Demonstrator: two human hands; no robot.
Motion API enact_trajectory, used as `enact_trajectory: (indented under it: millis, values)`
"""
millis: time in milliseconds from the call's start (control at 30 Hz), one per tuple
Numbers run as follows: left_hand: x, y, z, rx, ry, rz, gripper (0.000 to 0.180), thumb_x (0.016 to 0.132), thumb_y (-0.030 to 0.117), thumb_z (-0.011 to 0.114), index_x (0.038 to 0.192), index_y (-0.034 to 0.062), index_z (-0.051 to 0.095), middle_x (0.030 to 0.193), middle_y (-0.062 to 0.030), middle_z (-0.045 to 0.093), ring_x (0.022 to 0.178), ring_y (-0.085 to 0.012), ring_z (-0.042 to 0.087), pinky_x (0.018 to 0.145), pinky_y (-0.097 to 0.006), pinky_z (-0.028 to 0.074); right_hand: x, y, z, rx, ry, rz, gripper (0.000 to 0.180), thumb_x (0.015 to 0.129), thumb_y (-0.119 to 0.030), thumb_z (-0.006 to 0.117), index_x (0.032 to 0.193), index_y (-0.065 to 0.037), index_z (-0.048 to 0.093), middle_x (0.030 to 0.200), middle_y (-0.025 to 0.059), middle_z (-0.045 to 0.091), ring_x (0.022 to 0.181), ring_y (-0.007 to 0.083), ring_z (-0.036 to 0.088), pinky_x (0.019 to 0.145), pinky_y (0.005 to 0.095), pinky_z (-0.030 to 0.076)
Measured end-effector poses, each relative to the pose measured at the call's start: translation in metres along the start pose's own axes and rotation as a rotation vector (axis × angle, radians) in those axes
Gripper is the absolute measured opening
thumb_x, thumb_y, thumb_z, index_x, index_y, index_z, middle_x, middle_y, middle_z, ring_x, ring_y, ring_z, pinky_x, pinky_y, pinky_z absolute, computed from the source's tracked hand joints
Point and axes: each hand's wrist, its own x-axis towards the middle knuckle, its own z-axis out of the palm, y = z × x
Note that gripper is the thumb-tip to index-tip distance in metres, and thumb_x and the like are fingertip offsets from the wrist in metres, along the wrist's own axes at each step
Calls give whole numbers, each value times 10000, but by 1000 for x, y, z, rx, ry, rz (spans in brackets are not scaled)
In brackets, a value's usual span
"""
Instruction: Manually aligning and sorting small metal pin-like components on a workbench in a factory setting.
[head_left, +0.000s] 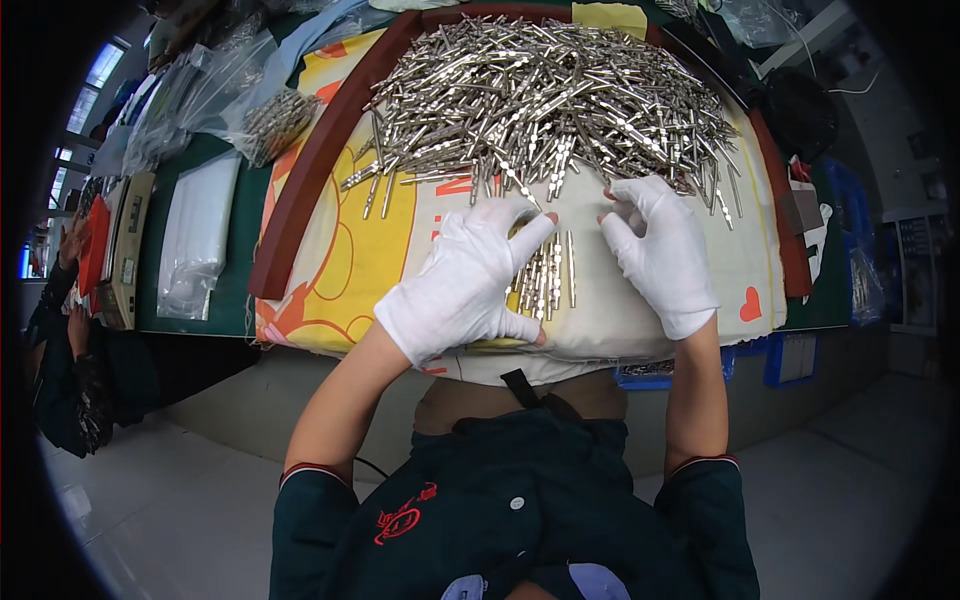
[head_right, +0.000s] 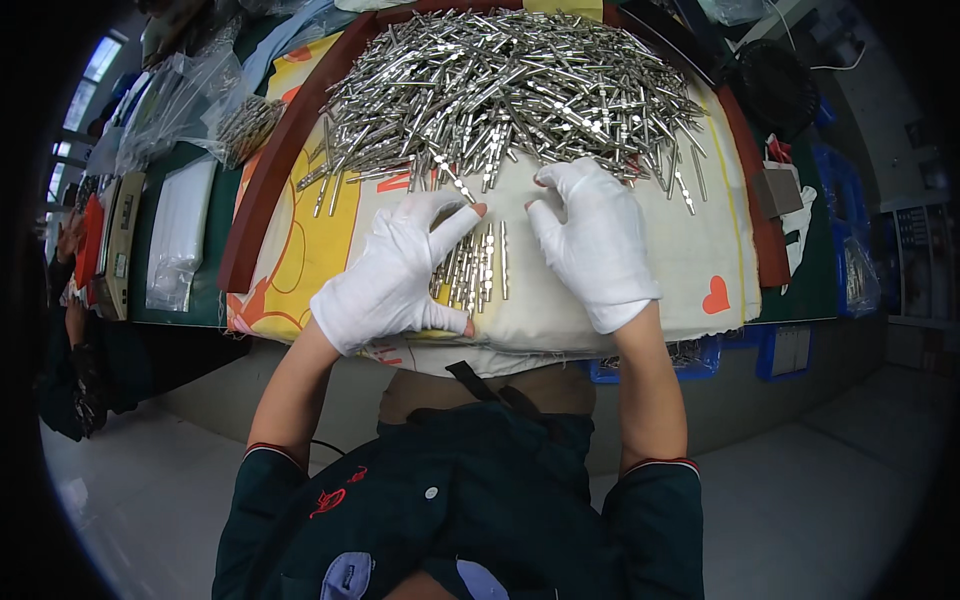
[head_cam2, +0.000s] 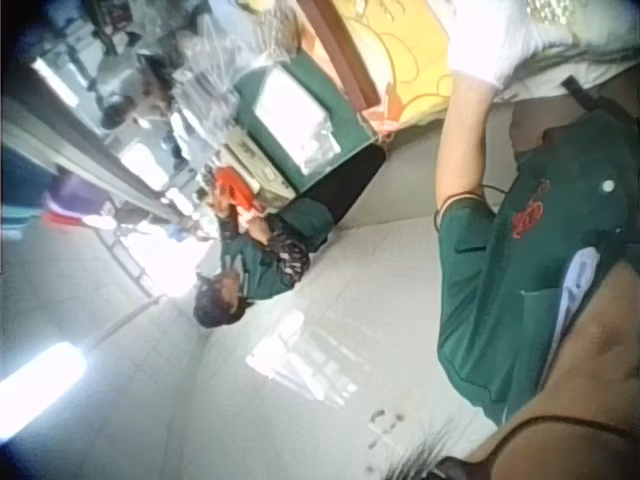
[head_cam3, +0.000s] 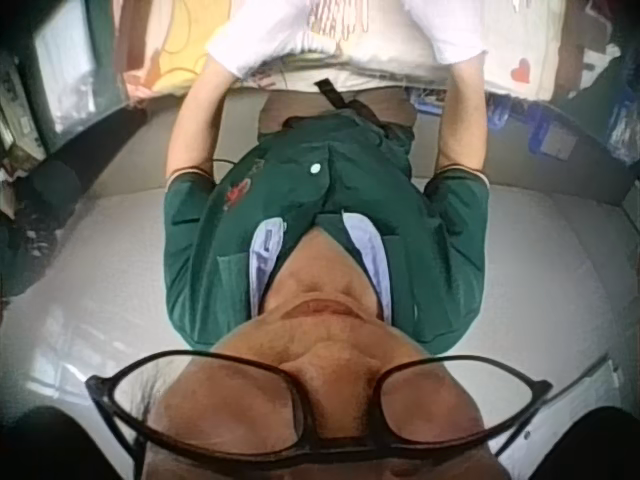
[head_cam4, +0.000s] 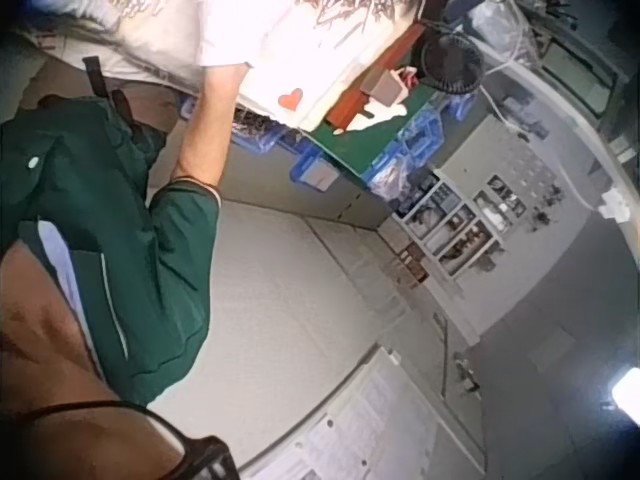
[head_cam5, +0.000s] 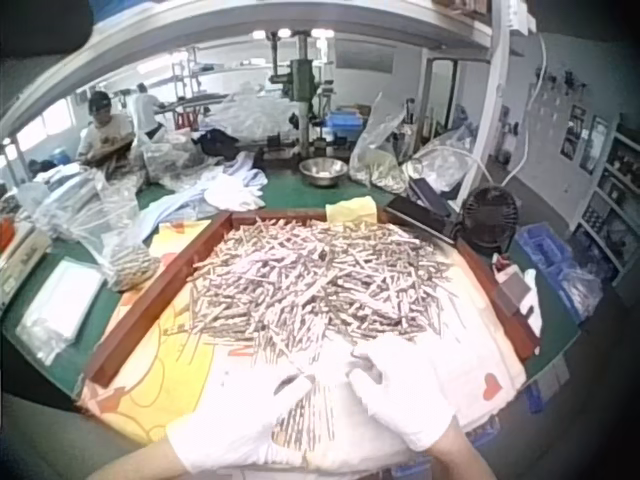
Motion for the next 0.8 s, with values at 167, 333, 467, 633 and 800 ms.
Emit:
enact_trajectory:
  millis: [167, 333, 467, 633, 800]
  values:
    - [9, 3, 5, 3, -33, 74, 961, 689, 687, 694, 1340, 7, 498, 1238, -194, 482, 1133, -369, 474, 986, -489, 359, 23, 5, 10, -434, -25, 36, 246, 845, -292, 658, 804, -49, 664, 816, 165, 663, 763, 339, 669, 680, 445, 531]
    - [13, 3, 23, 13, 58, 139, 922, 725, 683, 667, 1349, 24, 500, 1237, -196, 482, 1122, -364, 481, 991, -501, 344, 21, 0, 12, -434, -97, 55, 172, 807, -219, 648, 739, -63, 675, 708, 167, 656, 695, 351, 663, 640, 467, 526]
    - [9, -5, 30, -27, 155, 149, 748, 742, 564, 711, 1220, 9, 561, 1202, -182, 514, 1076, -352, 512, 906, -469, 381, -15, -14, -4, -387, -218, 150, 183, 804, -217, 633, 742, -53, 686, 677, 160, 653, 655, 357, 654, 616, 456, 518]
    - [11, 0, 24, -70, 184, 173, 753, 747, 490, 741, 1317, 60, 501, 1193, -164, 511, 1051, -340, 510, 881, -468, 388, -34, -29, -8, -110, -226, 42, 253, 833, -279, 650, 700, -64, 655, 662, 155, 633, 625, 359, 638, 594, 479, 500]
    - [12, 3, 20, 4, 116, 187, 626, 765, 453, 727, 1259, 105, 568, 1210, -148, 508, 1041, -320, 515, 858, -452, 384, 31, 0, -21, -486, 102, -69, 278, 776, -221, 748, 977, -57, 649, 968, 123, 644, 876, 316, 652, 740, 431, 524]
